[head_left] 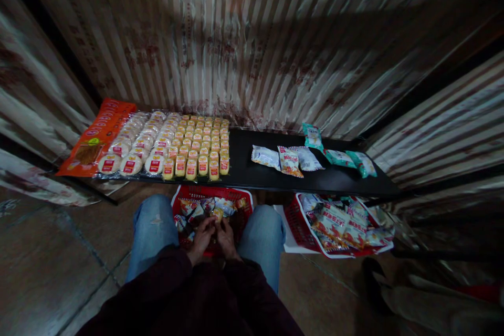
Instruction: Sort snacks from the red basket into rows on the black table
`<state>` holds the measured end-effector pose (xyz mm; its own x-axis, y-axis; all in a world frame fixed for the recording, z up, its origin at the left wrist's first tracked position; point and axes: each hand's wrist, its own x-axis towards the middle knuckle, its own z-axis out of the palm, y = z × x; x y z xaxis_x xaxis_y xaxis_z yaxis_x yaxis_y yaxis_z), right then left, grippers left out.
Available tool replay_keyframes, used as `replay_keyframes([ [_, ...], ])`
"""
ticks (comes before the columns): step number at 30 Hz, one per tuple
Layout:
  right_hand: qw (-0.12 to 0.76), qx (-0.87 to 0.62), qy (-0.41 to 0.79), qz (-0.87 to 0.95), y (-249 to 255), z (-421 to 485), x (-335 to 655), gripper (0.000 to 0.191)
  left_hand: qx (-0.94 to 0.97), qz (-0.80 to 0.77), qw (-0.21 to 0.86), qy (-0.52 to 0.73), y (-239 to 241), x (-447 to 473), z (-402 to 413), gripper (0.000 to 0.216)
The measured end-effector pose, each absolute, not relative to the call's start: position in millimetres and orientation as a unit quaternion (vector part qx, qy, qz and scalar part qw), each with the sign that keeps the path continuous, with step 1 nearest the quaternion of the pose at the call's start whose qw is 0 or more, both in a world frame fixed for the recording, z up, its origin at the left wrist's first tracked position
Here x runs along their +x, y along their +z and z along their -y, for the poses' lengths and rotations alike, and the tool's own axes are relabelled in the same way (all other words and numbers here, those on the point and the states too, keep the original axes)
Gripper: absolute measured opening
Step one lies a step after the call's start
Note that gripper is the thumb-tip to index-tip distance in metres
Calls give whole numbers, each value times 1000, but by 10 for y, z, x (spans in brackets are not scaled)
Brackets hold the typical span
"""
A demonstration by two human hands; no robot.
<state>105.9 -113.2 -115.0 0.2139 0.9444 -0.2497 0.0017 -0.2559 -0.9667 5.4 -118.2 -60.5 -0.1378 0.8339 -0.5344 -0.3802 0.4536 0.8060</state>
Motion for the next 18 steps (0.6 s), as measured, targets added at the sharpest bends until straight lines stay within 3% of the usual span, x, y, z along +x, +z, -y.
replay_keyframes([
  [8,497,-584,523,372,-1110,1115,1067,55,243,-649,564,450,-708,28,1108,20],
  [18,504,-585,501,391,-1050,1145,1095,46,241,-622,581,467,-669,43,1067,18],
])
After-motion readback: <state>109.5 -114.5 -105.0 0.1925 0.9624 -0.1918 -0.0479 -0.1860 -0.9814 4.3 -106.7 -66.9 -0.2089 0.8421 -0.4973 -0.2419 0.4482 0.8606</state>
